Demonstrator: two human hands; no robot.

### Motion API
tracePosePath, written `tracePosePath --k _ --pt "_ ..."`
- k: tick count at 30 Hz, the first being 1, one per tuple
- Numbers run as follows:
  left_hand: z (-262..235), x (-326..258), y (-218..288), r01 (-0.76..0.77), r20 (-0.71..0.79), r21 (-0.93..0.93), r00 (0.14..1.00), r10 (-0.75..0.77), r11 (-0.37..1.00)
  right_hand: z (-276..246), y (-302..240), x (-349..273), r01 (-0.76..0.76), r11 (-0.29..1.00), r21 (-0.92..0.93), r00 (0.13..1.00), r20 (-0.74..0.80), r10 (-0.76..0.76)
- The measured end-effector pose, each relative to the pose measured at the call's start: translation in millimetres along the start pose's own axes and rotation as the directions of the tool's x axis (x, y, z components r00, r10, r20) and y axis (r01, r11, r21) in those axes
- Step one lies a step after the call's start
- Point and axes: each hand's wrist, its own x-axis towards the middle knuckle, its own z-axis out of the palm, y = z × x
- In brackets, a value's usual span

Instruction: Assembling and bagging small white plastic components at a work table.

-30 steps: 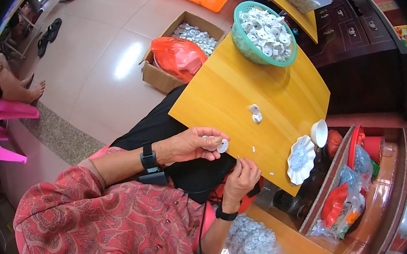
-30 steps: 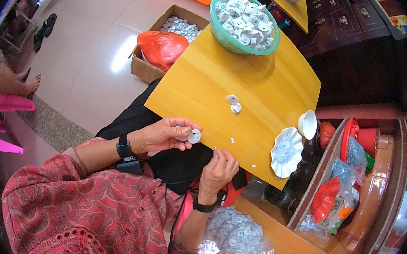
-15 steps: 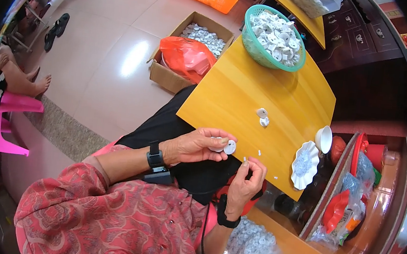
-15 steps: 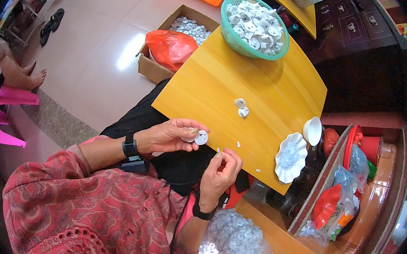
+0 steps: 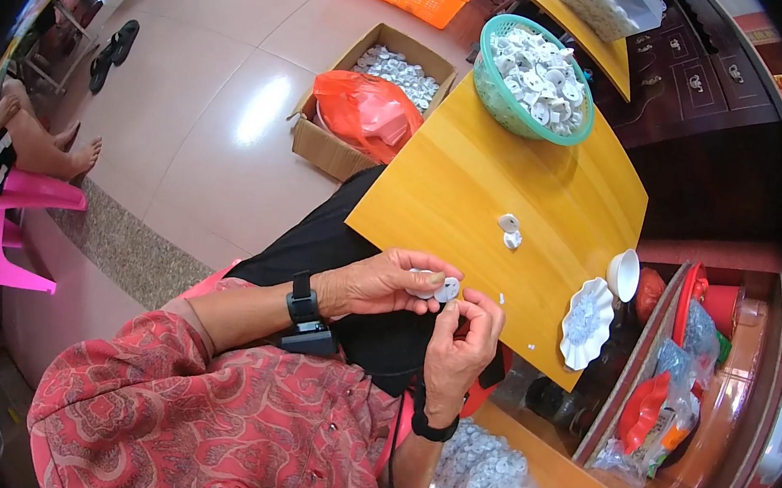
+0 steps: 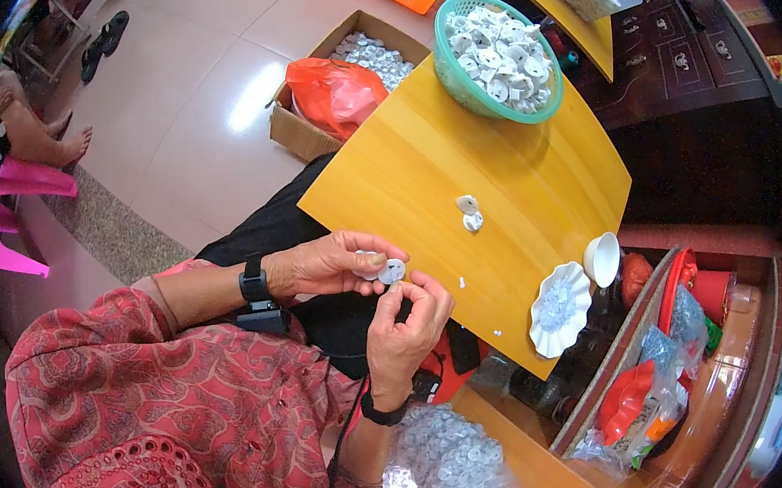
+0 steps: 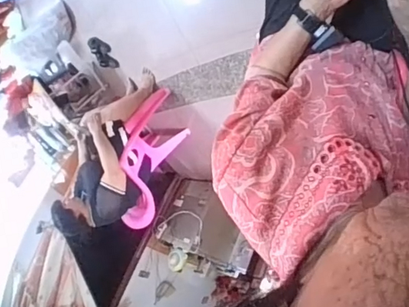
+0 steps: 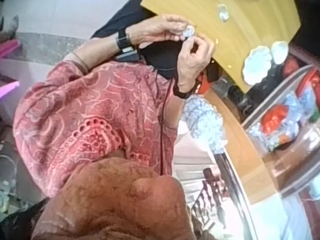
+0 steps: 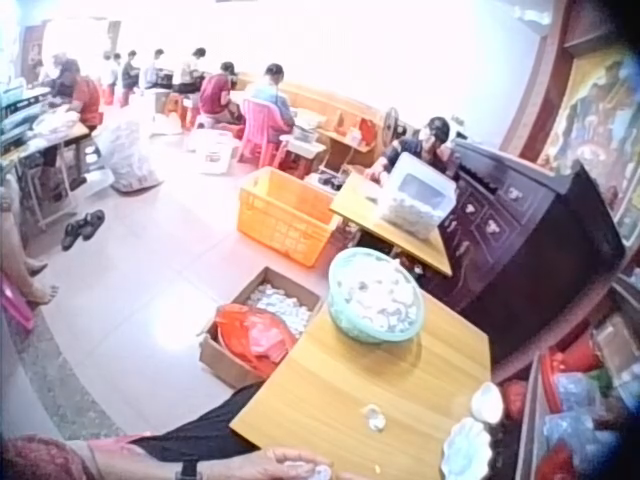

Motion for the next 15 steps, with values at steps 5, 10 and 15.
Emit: tracePosePath --k 5,10,15 --pt "-1.3 -0.1 -1.1 -0.013 -0.002 0.034 1.000 0.013 0.999 1.4 -0.2 0.9 0.058 0.997 -0.054 0.998 -0.006 -0.058" --pt "2.3 -1.1 0.3 -0.036 -0.012 0.106 0.999 0.037 0.994 0.0 -1.8 3.6 0.121 0.985 -0.126 0.993 0.019 -0.119" --pt "7.8 -2.7 2.9 -0.060 -0.054 0.285 0.995 0.079 0.957 0.8 -3.0 6.7 0.162 0.970 -0.182 0.986 0.056 -0.154"
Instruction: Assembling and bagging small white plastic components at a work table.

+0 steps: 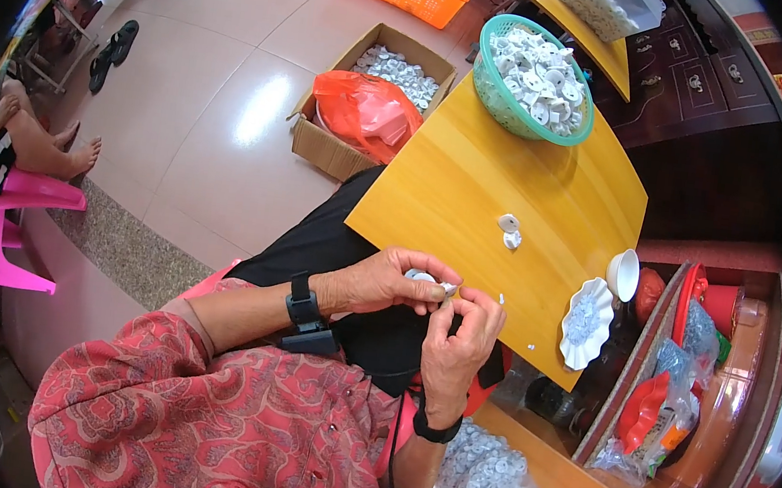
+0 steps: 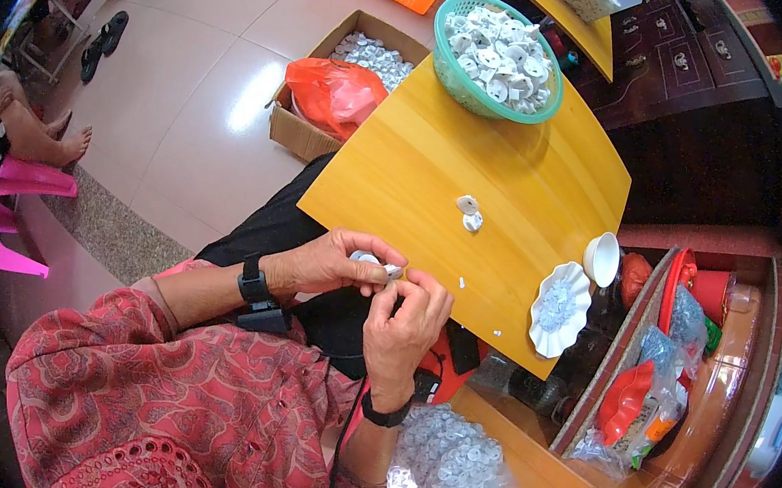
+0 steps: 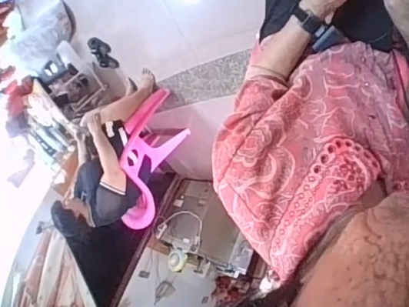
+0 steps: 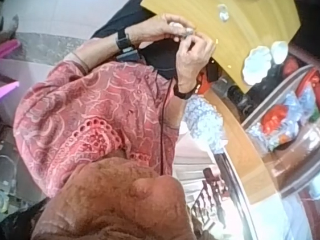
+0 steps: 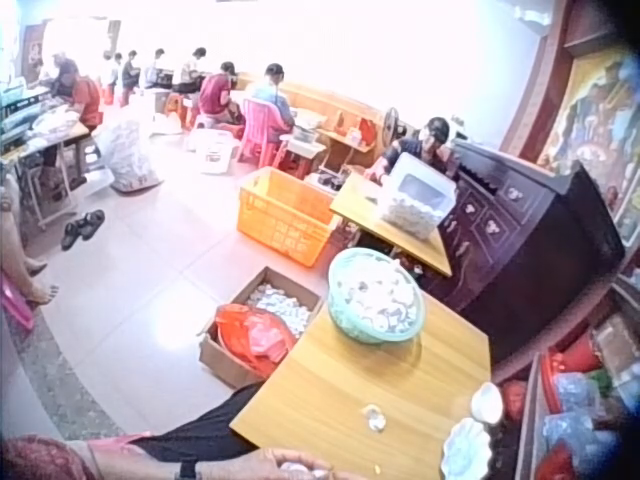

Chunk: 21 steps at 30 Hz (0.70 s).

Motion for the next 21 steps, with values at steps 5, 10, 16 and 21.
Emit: tracePosePath --k 5,10,16,21 --pt "-1.5 0.8 -1.3 -0.049 0.011 0.050 0.999 0.048 0.998 0.9 -0.4 0.9 -0.013 0.999 0.047 1.000 0.017 0.012" --pt "-1.3 0.3 -2.3 -0.009 -0.007 -0.082 1.000 0.008 0.997 -3.5 0.8 -2.8 -0.109 0.977 0.184 0.994 0.027 0.105" --pt "-2.0 -0.2 -2.5 -0.011 -0.012 -0.101 1.000 0.010 0.995 -6.5 -7.1 -3.5 -0.278 0.932 0.235 0.960 0.109 0.258" --pt "-0.3 0.5 -1.8 -0.007 -0.034 -0.083 0.999 0.005 0.997 -4.8 -5.2 -3.7 -0.294 0.941 0.167 0.950 0.159 0.268"
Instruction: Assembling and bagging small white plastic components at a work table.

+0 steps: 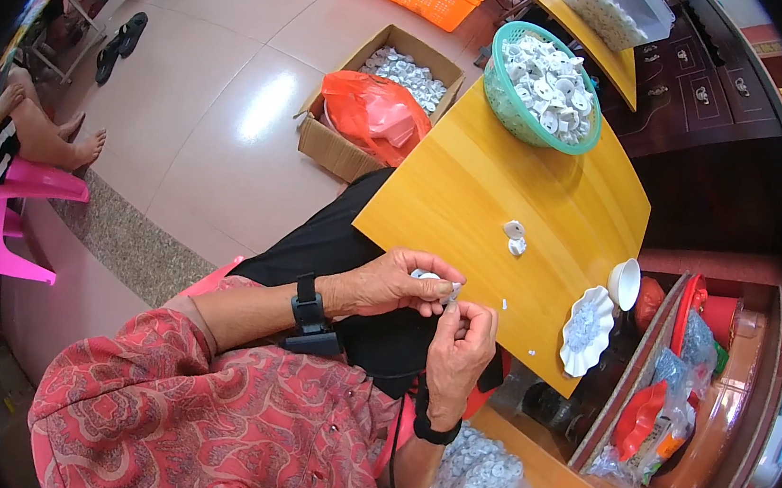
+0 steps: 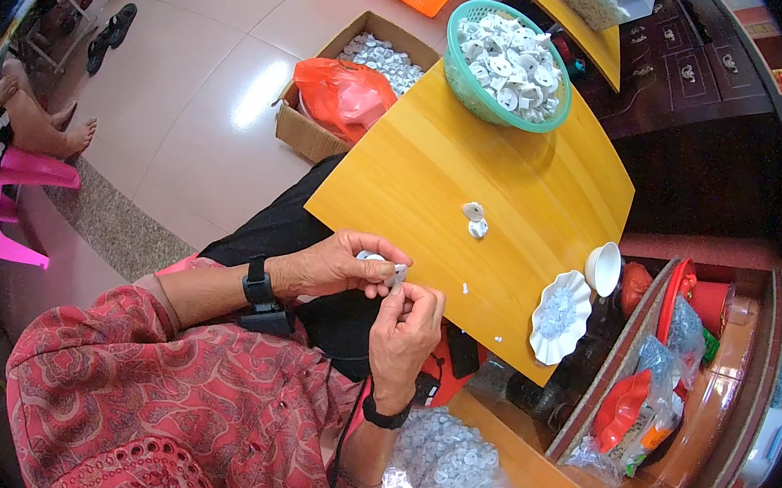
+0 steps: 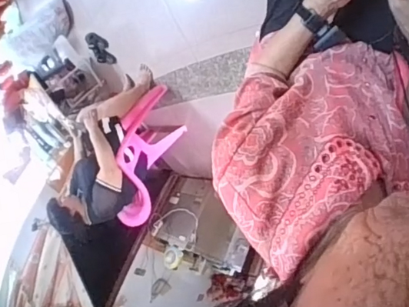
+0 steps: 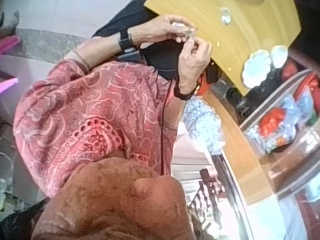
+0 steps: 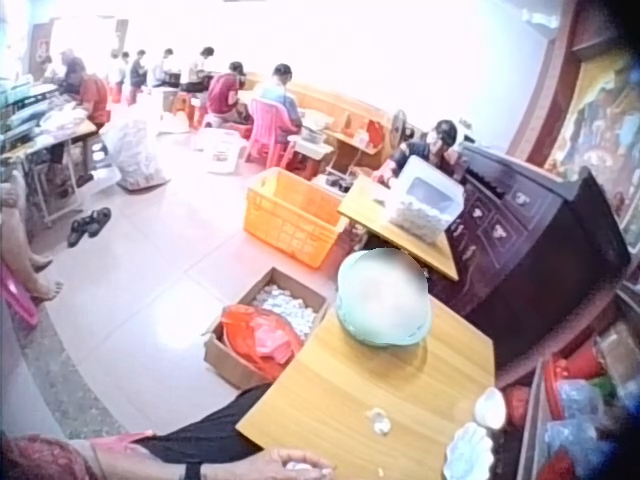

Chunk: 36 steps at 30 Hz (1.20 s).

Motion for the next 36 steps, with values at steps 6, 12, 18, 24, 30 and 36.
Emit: tracePosePath --k 6,12,18,24,30,36 --pt "2 -1 2 -0.008 0.001 0.078 1.000 0.008 0.997 3 7 1 0.081 0.994 -0.076 0.997 -0.009 -0.082" --pt "7 -3 6 -0.061 0.001 0.208 0.998 0.062 0.976 2 9 2 0.084 0.992 -0.090 0.996 -0.010 -0.085" --pt "8 -4 7 -0.069 0.003 0.225 0.998 0.070 0.972 0 5 6 0.105 0.986 -0.132 0.994 0.029 -0.102" --pt "4 -2 6 -0.053 -0.001 0.213 0.999 0.054 0.976 4 8 7 0.110 0.990 -0.092 0.994 -0.009 -0.111" --pt "2 -2 4 0.024 -0.005 -0.005 1.000 -0.024 1.000 7 12 1 -0.157 0.948 0.275 0.987 0.021 0.157" --pt "2 -1 2 0.029 0.013 -0.112 1.000 -0.028 0.993 10 10 -1 -0.147 0.942 0.301 0.987 -0.010 0.158"
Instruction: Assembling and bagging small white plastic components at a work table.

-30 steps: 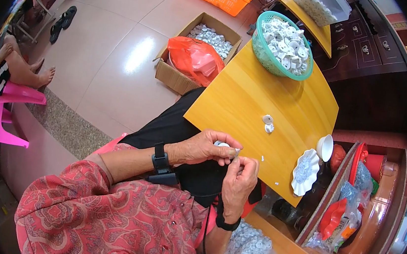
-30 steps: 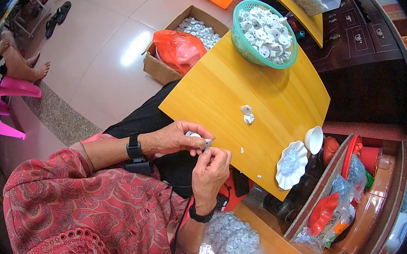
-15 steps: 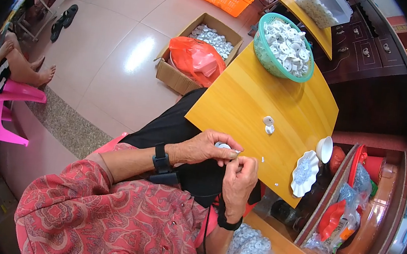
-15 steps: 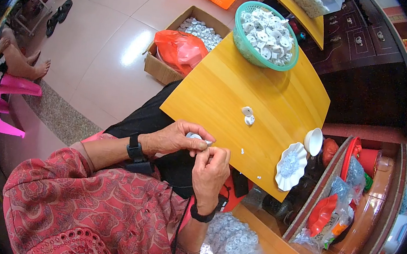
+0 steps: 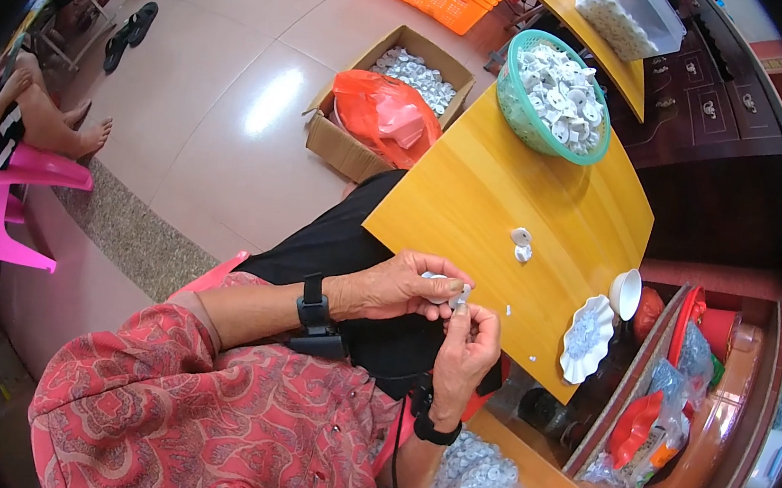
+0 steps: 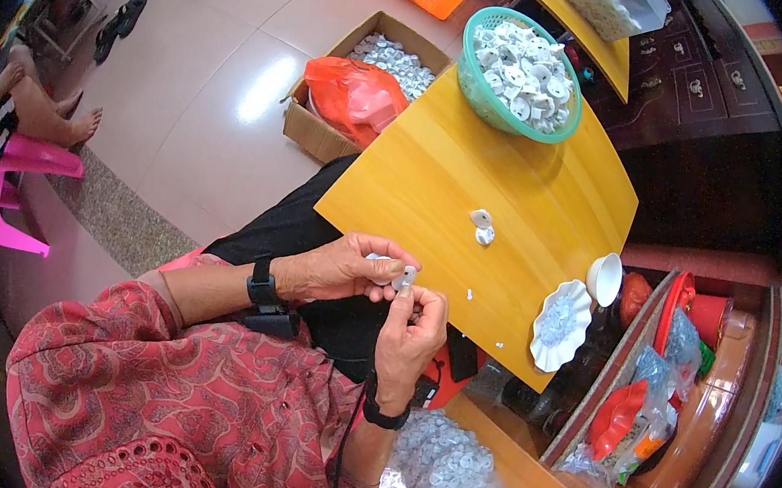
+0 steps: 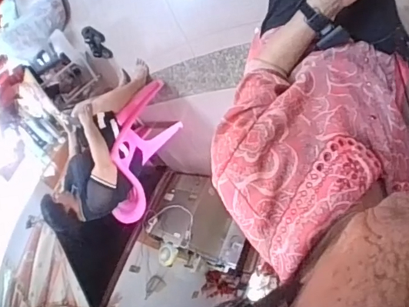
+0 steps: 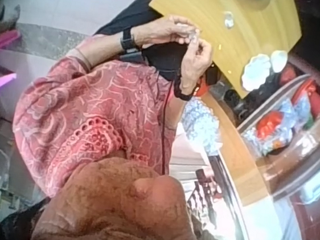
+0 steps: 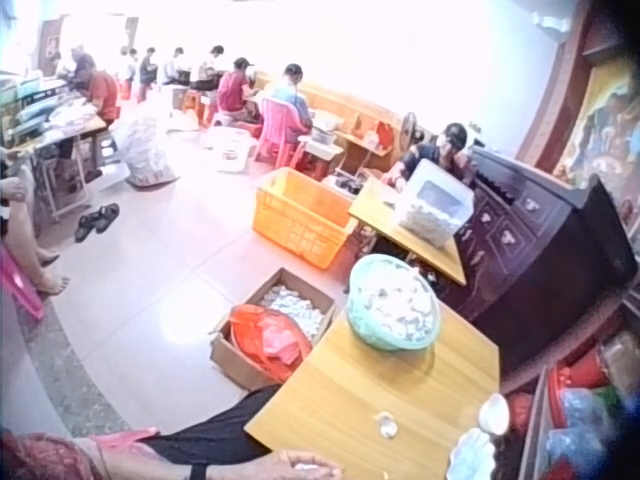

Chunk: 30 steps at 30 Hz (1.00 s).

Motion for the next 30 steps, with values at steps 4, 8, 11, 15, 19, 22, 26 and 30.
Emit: tracePosePath --k 4,8,11,15,19,22,26,30 --pt "2 -1 2 0.013 0.007 -0.008 1.000 -0.013 1.000 1 0 0 0.019 0.999 -0.037 1.000 -0.024 -0.020" --pt "4 -2 3 0.008 0.004 -0.001 1.000 -0.008 1.000 1 -5 0 0.021 0.997 -0.077 0.999 -0.029 -0.024" --pt "4 -3 4 -0.016 0.007 0.054 1.000 0.015 0.998 3 -18 1 0.112 0.976 -0.189 0.992 -0.032 -0.120" --pt "4 -3 3 -0.050 0.017 0.060 0.999 0.049 0.997 5 -14 1 0.155 0.966 -0.209 0.986 -0.024 -0.163" --pt "4 -3 4 -0.058 0.005 0.014 0.998 0.058 0.998 8 -12 -1 0.090 0.996 -0.028 0.994 -0.052 -0.092" --pt "4 -4 5 -0.066 0.004 0.025 0.998 0.066 0.998 9 -12 -1 0.050 0.998 0.028 0.997 -0.060 -0.048" --pt "6 -4 5 -0.042 -0.015 0.036 0.999 0.043 0.998 6 -5 0 0.104 0.991 -0.080 0.992 -0.062 -0.109" --pt "5 -3 4 -0.050 -0.005 0.016 0.999 0.050 0.999 8 -9 0 0.121 0.984 -0.128 0.989 -0.070 -0.131"
